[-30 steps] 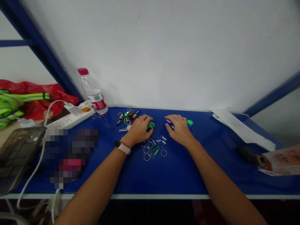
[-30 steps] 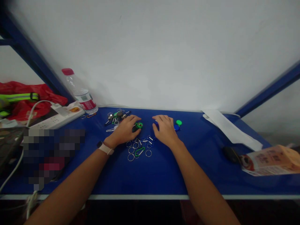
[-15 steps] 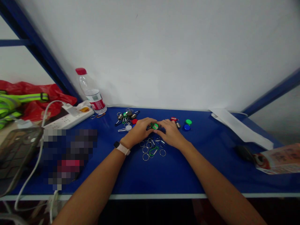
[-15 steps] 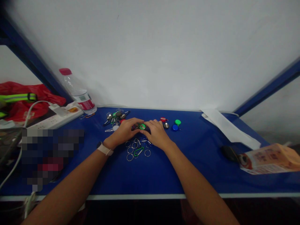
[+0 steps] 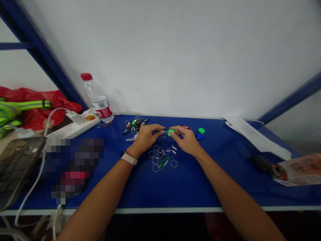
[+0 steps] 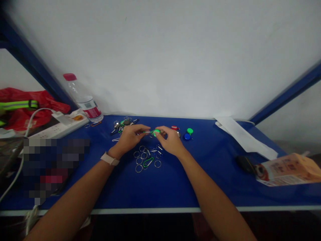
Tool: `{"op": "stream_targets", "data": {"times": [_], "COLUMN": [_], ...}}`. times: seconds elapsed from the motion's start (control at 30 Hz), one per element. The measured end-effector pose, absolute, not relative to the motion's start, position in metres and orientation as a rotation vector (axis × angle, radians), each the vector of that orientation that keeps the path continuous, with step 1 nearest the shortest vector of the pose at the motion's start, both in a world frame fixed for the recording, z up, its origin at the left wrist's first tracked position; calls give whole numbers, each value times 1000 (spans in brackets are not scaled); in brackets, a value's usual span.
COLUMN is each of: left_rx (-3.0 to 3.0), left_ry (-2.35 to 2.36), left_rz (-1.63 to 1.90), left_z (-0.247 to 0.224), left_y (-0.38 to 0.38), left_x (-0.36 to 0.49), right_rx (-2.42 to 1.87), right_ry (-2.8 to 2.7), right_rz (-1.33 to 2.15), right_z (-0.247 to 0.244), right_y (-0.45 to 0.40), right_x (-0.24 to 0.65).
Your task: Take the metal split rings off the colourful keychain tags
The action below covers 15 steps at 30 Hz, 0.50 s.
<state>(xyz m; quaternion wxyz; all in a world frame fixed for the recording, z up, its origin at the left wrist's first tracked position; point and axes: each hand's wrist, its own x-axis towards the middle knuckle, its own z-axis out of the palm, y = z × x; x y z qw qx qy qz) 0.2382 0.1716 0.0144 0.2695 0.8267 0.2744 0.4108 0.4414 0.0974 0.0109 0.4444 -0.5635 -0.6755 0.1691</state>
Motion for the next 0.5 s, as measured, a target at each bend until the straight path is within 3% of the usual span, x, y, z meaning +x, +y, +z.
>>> {"op": "stream_targets", "data": {"times": [0.5], "left_rx": [2386], "left_ry": [631], "left_rz": [997], "left_z": [16], "left_y": [155], "left_x": [247], "right_rx": [-1380], "right_ry": [-1668], "right_rz": [353], "right_z": [16], "right_y": [93], "right_x": [438]}}
